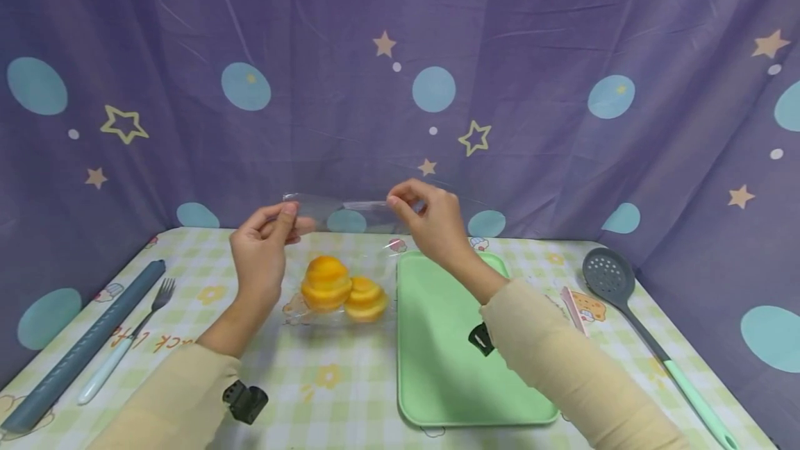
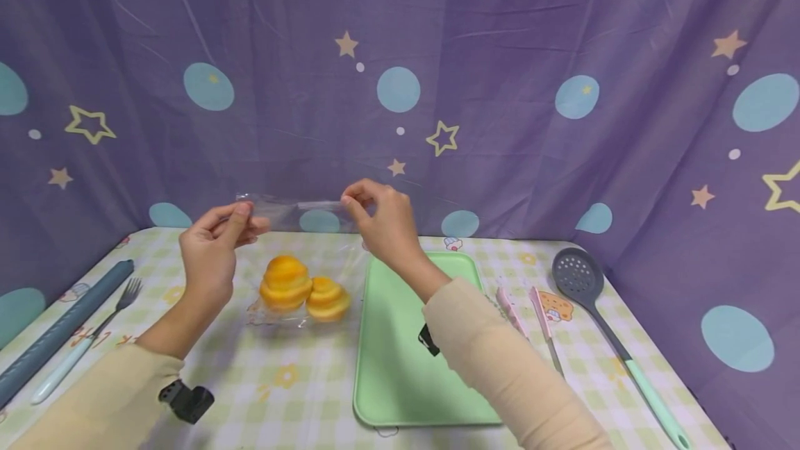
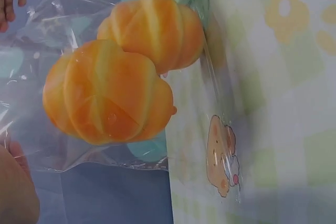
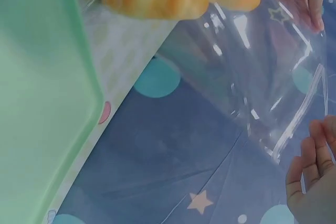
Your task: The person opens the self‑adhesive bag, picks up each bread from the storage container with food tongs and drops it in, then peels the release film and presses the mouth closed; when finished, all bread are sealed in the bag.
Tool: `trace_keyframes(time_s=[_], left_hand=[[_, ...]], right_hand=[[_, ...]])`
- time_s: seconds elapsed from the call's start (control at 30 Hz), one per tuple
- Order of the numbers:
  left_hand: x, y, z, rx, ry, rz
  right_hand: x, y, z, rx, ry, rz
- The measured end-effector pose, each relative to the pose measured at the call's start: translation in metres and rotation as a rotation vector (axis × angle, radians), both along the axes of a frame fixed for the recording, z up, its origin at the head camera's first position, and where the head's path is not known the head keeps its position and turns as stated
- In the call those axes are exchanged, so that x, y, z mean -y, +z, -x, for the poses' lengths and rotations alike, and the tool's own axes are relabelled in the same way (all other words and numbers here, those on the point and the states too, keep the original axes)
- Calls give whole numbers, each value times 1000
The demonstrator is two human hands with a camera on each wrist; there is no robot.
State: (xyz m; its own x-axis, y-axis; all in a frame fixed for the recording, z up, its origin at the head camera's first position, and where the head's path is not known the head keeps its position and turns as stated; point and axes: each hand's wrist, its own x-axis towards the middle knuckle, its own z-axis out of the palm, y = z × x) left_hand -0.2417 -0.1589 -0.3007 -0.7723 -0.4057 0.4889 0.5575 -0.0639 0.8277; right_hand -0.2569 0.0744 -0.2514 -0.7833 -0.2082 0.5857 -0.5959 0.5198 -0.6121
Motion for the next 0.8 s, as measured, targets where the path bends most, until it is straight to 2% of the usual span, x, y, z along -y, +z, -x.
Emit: trace_keyframes(time_s=[0.17,0.5,0.8], left_hand=[[5,-3,3,0,15,-26],[13,-7,6,56,33,-12],[13,-9,7,3,-12,-113]], right_hand=[[-9,-4,4,-12,-32,-4],[-32,-16,12,9,-67,3],[-50,-22,14,-9,-118,29]])
